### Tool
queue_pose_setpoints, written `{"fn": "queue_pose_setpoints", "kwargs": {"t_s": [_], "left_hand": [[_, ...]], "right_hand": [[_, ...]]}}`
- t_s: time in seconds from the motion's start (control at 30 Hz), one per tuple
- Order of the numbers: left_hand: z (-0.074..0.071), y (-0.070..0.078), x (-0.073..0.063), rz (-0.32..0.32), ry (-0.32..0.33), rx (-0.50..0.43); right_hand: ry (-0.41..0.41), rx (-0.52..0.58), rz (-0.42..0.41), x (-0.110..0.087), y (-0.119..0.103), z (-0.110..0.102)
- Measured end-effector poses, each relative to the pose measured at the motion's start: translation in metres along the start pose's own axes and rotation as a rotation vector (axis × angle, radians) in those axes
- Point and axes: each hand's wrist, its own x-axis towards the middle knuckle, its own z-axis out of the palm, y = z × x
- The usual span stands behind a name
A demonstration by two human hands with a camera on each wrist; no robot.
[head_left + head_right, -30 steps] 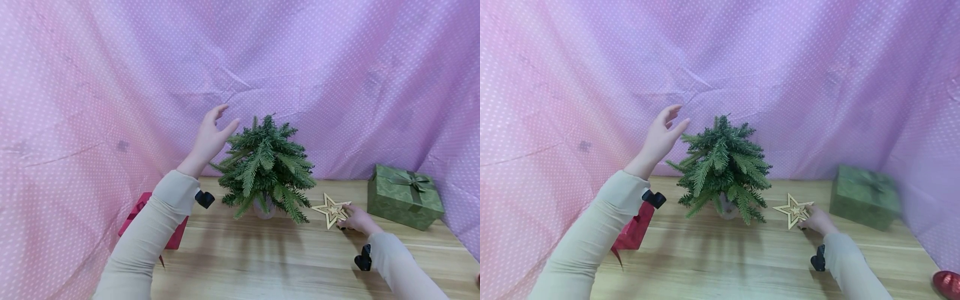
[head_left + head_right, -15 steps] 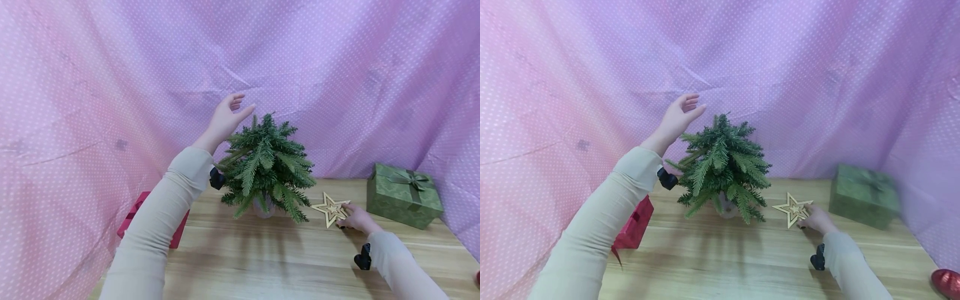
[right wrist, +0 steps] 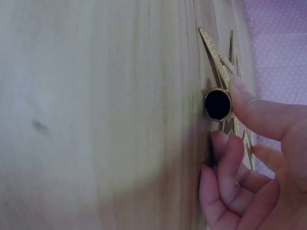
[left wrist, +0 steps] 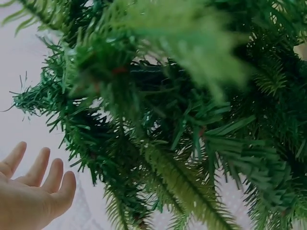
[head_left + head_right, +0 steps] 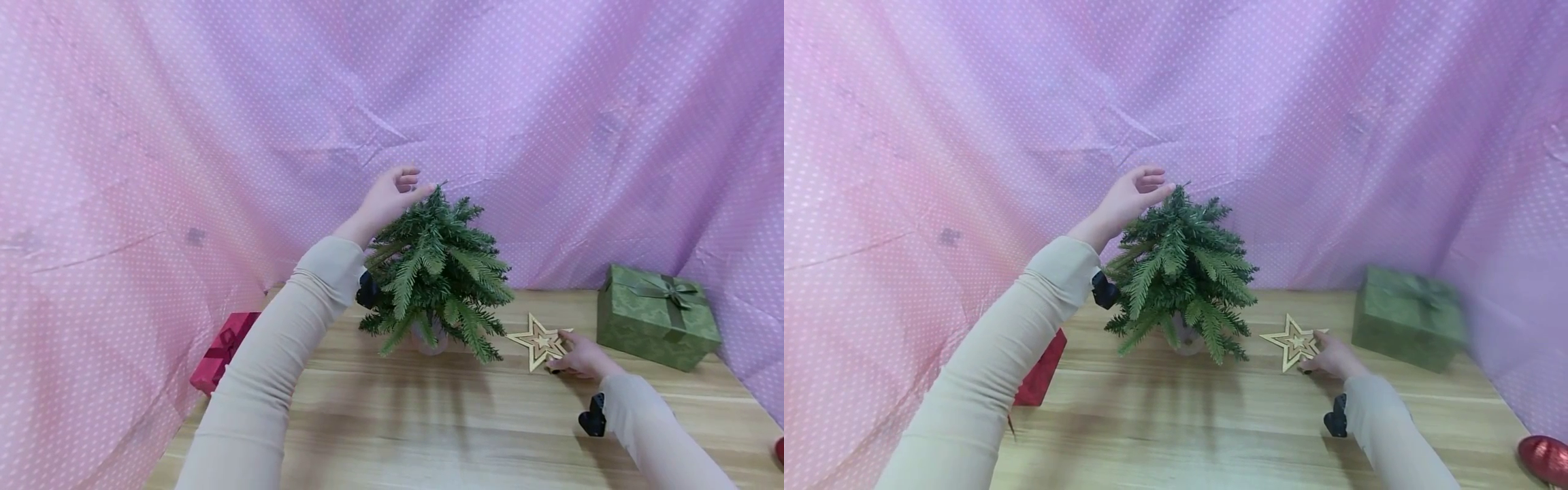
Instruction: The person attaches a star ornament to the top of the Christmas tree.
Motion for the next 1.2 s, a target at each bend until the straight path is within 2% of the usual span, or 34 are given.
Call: {"fn": "queue_pose_setpoints", "kwargs": {"t_s": [0.2, 0.4, 0.67, 0.83, 1.2], "left_hand": [[0.007, -0.008, 0.0, -0.031, -0.046, 0.014], [0.015, -0.017, -0.002, -0.049, -0.084, 0.046], [0.021, -0.021, -0.004, -0.033, -0.067, 0.064], [0.024, -0.022, -0.004, -0.051, -0.042, 0.063], [0.027, -0.027, -0.006, -0.054, -0.012, 0.05]], "right_hand": [[-0.001, -0.006, 0.044, -0.001, 0.001, 0.001], [-0.01, -0.049, 0.044, -0.002, 0.001, 0.002], [0.028, -0.089, -0.001, 0.0, -0.001, 0.003], [0.047, -0.142, -0.05, 0.003, -0.001, 0.003], [0.004, -0.12, -0.061, 0.006, -0.002, 0.002]]}}
